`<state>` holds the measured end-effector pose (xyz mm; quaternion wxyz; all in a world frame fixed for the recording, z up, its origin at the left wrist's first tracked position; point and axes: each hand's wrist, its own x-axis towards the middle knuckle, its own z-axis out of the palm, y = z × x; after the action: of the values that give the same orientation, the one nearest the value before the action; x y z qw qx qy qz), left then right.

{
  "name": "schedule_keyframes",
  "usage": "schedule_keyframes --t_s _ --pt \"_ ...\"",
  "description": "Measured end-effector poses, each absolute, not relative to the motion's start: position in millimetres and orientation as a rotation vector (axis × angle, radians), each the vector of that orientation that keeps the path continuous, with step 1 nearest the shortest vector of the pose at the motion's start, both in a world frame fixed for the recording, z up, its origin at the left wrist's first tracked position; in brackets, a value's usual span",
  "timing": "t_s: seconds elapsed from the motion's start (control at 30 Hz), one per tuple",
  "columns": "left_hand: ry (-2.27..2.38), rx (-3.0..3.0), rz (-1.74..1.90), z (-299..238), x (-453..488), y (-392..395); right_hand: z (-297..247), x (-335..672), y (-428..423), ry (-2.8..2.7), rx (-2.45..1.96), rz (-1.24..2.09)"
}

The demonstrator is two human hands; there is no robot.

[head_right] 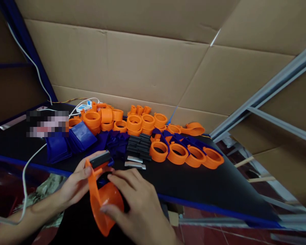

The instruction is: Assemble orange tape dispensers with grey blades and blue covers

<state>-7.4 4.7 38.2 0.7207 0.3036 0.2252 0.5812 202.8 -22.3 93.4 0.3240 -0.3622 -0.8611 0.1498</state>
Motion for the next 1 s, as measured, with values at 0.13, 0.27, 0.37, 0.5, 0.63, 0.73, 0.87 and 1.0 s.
schedule_keyframes --t_s 0.13,0.27,0.37,0.5,0.63,0.73,0.87,1.0 --pt "0.54 0.695 1.312 42 -1 3 84 185 -34 -2.259 -0.929 0.259" --pt "0.532 0.692 1.27 43 4 2 77 183 -32 -2.22 -0.946 0.335" --pt "0.413 0.678 1.25 44 3 6 78 191 -27 -2.042 -0.964 0.532" --pt "0.194 0.581 1.075 46 0 12 83 201 -20 -1.696 -0.997 1.011" --pt "0.056 0.611 1.01 44 -1 10 79 196 -18 -1.594 -0.995 1.369" --pt "0.01 0.564 0.935 38 -2 11 72 189 -20 -1.741 -1.026 1.396" --pt "0.011 0.51 0.921 24 -3 18 70 191 -17 -2.074 -1.002 1.335" --pt "0.111 0.523 1.034 17 -4 21 86 207 1 -2.231 -1.077 1.093"
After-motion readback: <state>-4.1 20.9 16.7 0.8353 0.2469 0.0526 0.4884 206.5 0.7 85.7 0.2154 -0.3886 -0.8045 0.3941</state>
